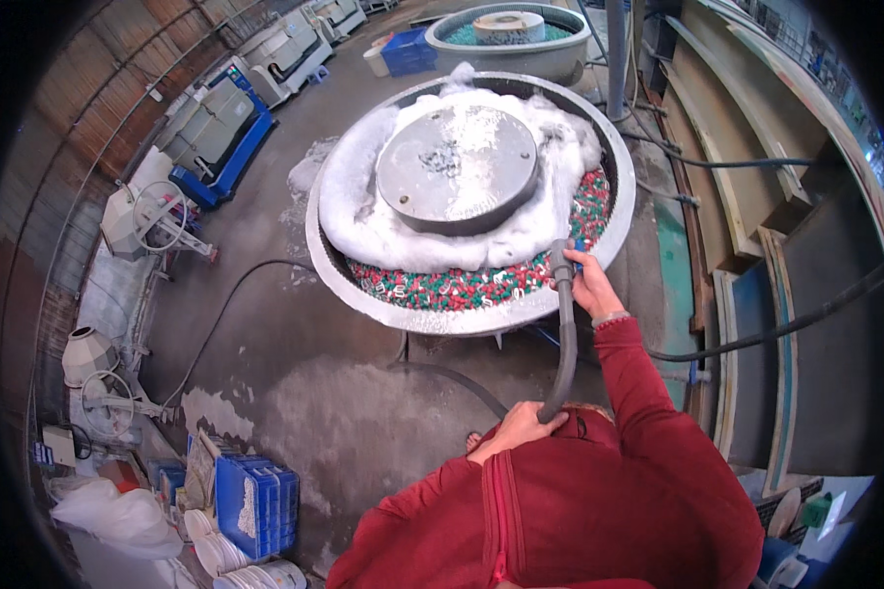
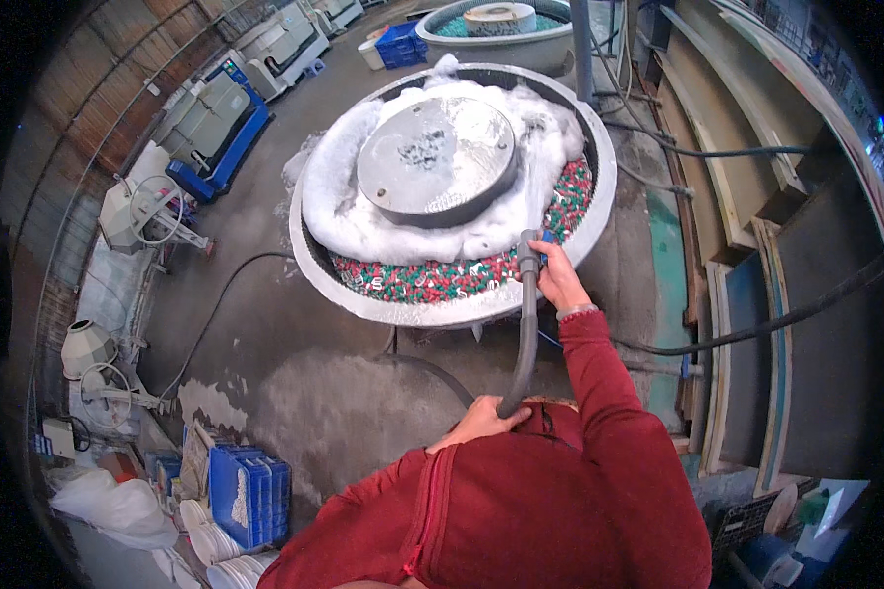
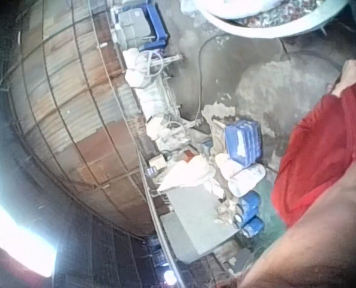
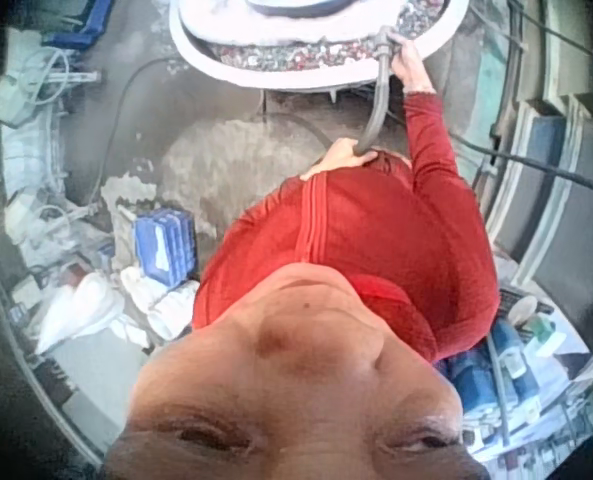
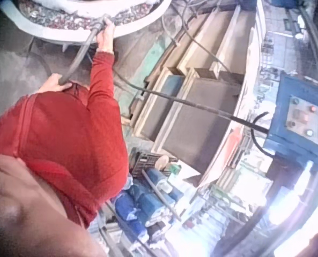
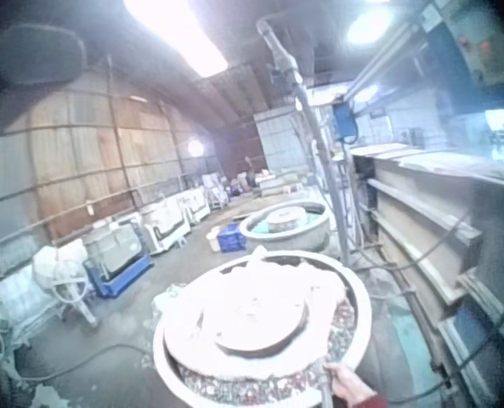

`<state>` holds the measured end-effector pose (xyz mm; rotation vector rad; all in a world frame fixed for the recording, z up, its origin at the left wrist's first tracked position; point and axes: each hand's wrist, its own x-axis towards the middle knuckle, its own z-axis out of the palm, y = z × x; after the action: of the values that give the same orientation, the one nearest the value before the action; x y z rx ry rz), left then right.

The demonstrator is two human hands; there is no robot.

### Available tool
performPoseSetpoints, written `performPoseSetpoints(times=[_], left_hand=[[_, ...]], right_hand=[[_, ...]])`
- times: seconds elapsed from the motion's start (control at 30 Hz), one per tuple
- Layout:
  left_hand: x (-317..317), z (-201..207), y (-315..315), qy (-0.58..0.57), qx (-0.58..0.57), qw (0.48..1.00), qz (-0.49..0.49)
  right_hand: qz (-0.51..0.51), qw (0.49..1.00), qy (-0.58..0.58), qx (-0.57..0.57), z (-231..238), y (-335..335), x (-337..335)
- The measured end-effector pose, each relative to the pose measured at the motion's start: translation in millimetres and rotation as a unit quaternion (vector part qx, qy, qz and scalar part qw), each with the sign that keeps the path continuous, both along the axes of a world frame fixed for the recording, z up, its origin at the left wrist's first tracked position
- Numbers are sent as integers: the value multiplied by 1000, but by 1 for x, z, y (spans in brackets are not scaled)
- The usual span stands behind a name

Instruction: The person uses a hose to spray water into vibrating industrial machines containing media and onto the concrete floor. They move around the workspace, directing the water and adjusting the hose nozzle.

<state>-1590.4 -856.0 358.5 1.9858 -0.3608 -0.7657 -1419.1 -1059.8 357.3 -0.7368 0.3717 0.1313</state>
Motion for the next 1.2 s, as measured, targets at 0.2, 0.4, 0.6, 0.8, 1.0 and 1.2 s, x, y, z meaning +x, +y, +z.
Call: performPoseSetpoints(times=[0.2, 0.4, 0.6, 0.8, 1.0, 1.2], left_hand=[[0, 18, -9, 2, -9, 999, -32], [1, 9, -14, 26, 1, 998, -61], [2, 11, -13, -11, 39, 996, -84], [6, 16, -31, 24, 63, 991, -112], [2, 0, -53, -39, 41, 992, -109], [2, -7, -75, -58, 10, 991, -121]], right_hand=[[-21, 996, -80, -28, 19, -12, -8], [5, 998, -57, -34, 32, -10, -6], [-51, 992, -103, -49, 30, -22, -18], [-78, 997, 8, -11, 8, -50, -27], [-90, 994, -67, -9, -7, -90, -39], [-87, 996, -16, -28, 11, -100, -34]])
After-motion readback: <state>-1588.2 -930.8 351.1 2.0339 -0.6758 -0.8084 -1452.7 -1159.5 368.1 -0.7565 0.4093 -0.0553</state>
